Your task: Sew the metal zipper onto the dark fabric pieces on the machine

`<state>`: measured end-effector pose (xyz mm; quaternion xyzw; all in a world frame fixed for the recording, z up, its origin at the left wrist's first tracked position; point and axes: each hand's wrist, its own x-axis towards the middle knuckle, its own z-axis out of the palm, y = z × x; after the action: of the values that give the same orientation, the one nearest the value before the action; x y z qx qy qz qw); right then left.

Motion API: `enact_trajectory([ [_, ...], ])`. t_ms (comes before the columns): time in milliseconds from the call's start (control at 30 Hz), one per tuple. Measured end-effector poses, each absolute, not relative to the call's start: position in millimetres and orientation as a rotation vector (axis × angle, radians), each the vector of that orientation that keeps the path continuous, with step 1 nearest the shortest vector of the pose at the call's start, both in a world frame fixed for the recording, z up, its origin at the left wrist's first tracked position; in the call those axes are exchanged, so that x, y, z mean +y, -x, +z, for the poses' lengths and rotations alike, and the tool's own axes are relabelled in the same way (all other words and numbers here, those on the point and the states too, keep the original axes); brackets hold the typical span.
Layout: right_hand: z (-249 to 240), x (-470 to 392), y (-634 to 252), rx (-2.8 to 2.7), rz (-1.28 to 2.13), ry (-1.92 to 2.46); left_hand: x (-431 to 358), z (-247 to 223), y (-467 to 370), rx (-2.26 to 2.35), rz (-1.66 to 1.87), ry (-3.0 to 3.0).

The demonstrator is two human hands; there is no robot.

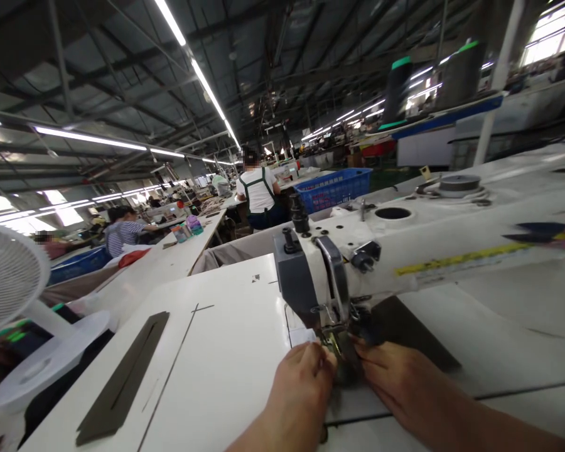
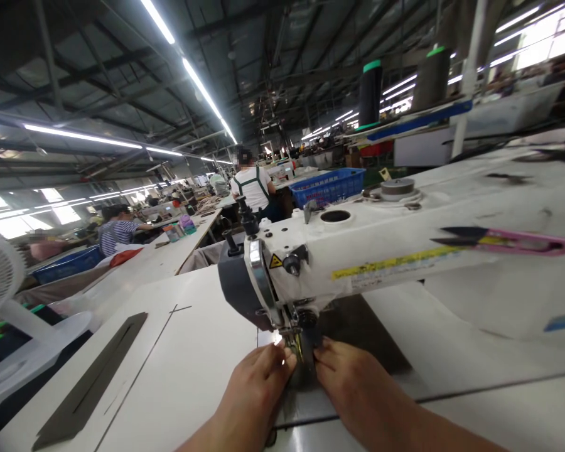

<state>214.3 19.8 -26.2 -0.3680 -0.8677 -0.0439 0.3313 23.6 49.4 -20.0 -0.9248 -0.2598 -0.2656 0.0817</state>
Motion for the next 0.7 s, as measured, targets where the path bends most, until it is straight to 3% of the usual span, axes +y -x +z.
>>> enact_trajectory([
  [200, -22, 29, -217, -2.285, -0.094, 1.049, 56, -17, -19, -0.757, -0.842, 2.777],
  [400, -17, 20, -215, -2.157, -0.617, 0.887, 57, -20, -18, -0.681, -0.856, 2.783],
  [700, -15, 33, -204, -2.212, -0.506, 0.934, 62, -23, -20, -0.756, -0.830, 2.796],
])
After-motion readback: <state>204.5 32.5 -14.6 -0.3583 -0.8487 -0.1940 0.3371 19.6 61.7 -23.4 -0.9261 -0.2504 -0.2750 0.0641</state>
